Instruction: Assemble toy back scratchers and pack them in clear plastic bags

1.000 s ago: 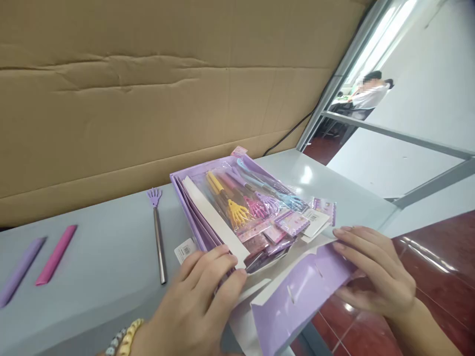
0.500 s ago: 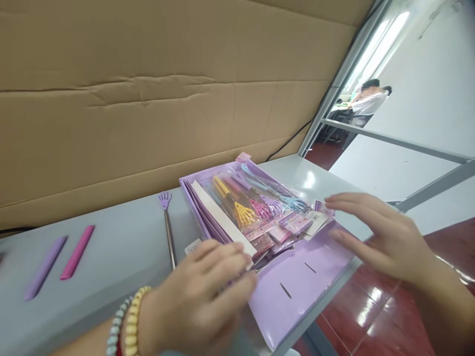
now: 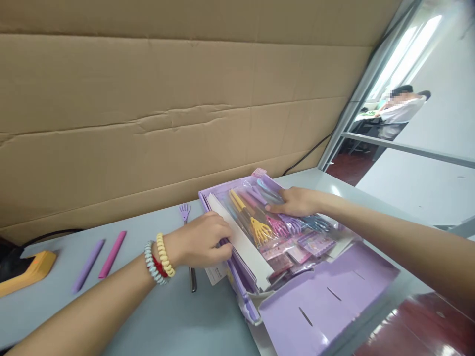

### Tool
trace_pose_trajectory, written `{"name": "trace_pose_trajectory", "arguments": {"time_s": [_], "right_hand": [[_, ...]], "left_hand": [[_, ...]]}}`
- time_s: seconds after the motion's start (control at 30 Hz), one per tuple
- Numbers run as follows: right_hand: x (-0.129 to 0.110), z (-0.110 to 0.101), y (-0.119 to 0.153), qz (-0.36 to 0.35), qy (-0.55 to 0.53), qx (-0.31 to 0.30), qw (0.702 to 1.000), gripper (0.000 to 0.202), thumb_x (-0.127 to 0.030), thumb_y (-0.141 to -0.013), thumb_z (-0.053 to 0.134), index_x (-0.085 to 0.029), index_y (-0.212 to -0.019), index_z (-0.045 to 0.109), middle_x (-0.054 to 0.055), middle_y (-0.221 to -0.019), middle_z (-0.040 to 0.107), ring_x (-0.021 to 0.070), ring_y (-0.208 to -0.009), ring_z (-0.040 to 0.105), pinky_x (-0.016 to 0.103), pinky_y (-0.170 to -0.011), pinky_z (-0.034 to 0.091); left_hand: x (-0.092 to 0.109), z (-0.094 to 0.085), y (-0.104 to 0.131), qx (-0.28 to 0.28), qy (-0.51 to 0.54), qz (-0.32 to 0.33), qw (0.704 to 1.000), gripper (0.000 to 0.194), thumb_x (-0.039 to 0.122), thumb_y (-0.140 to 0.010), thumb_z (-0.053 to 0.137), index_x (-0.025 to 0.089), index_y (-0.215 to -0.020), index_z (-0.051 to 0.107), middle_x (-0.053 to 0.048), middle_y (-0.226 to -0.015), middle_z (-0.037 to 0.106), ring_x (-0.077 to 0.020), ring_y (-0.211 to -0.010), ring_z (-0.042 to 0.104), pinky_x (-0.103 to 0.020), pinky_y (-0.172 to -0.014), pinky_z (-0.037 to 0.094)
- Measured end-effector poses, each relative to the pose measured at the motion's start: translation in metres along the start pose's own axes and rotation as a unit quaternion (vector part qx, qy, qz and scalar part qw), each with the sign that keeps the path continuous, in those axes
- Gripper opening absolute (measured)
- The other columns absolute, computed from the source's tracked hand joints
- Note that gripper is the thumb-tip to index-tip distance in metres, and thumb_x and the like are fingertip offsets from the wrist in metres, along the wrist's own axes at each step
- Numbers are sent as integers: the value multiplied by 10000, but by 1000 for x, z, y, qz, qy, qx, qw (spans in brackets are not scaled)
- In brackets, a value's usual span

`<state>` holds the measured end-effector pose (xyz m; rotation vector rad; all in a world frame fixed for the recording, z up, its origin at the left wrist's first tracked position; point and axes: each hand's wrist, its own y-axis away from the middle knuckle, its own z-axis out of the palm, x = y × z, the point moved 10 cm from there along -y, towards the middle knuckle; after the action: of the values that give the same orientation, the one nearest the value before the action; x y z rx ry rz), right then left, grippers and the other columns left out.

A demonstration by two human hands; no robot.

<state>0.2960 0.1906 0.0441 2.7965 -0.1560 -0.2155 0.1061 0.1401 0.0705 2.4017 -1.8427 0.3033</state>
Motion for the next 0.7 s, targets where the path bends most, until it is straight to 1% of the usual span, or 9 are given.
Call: {"name": "trace_pose_trajectory", "arguments": {"time_s": [0.1, 0.2, 0.3, 0.37, 0.43, 0.53, 0.57, 0.63, 0.7], "right_hand": [[0, 7, -14, 29, -53, -24, 998, 990, -852, -570, 482, -79, -1180, 578, 220, -1142, 608, 391, -1037, 576, 470, -816, 468], [6, 12, -24, 42, -109, -48, 992, 948, -817, -520, 575, -123, -1166, 592, 188, -1168, 608, 380, -1078, 561, 477, -864, 468], [11, 20, -27, 54, -173, -83, 980, 803, -758, -534, 638, -153, -1062, 641, 161, -1080, 658, 362, -1066, 575, 455, -885, 474], [9, 29, -25, 46, -251, -110, 961, 692, -705, -571, 664, -170, -1009, 657, 139, -1036, 682, 339, -1054, 590, 427, -879, 488], [-1, 41, -22, 19, -359, -148, 921, 586, -649, -642, 655, -181, -996, 655, 114, -1018, 696, 306, -1022, 616, 410, -857, 507], [-16, 57, -17, -8, -511, -199, 836, 464, -572, -764, 576, -181, -1008, 633, 86, -1023, 703, 264, -986, 643, 415, -838, 520], [-19, 61, -16, -10, -549, -208, 809, 439, -552, -792, 550, -179, -1010, 627, 79, -1018, 706, 254, -982, 647, 419, -843, 519], [-23, 66, -16, -12, -607, -218, 764, 400, -514, -829, 513, -173, -1011, 618, 71, -993, 713, 242, -966, 657, 422, -860, 513], [-23, 67, -16, -8, -636, -220, 739, 363, -474, -850, 495, -170, -1006, 617, 69, -953, 721, 234, -931, 671, 419, -873, 509]], "left_hand": [[-2, 5, -5, -49, -6, -22, 999, 371, 272, -872, 364, 161, -622, 615, -19, -603, 614, -127, -588, 526, -280, -711, 408], [-9, 7, -18, -122, -43, -94, 987, 503, 338, -889, 263, 157, -592, 626, -55, -566, 600, -149, -515, 500, -294, -553, 369], [-11, 15, -32, -205, -85, -145, 964, 342, 300, -779, 379, 141, -711, 674, -113, -702, 661, -212, -607, 573, -311, -523, 363], [-10, 26, -36, -240, -75, -159, 955, 317, 299, -753, 402, 138, -753, 675, -123, -732, 664, -231, -639, 589, -315, -522, 377], [-8, 28, -43, -188, -55, -144, 970, 325, 302, -786, 374, 147, -749, 658, -112, -747, 655, -221, -668, 587, -320, -565, 405], [3, 10, -45, 25, -55, -63, 996, 301, 222, -832, 327, 158, -741, 607, -87, -830, 623, -189, -782, 561, -321, -728, 426], [4, 8, -42, 64, -54, -50, 995, 258, 205, -821, 349, 155, -752, 592, -83, -848, 611, -184, -805, 547, -320, -755, 420], [4, 9, -37, 102, -49, -40, 993, 188, 187, -794, 390, 155, -754, 571, -72, -848, 597, -181, -820, 527, -327, -783, 404], [3, 11, -34, 98, -45, -37, 993, 165, 187, -785, 405, 164, -718, 553, -51, -783, 589, -171, -769, 513, -336, -769, 388]]}}
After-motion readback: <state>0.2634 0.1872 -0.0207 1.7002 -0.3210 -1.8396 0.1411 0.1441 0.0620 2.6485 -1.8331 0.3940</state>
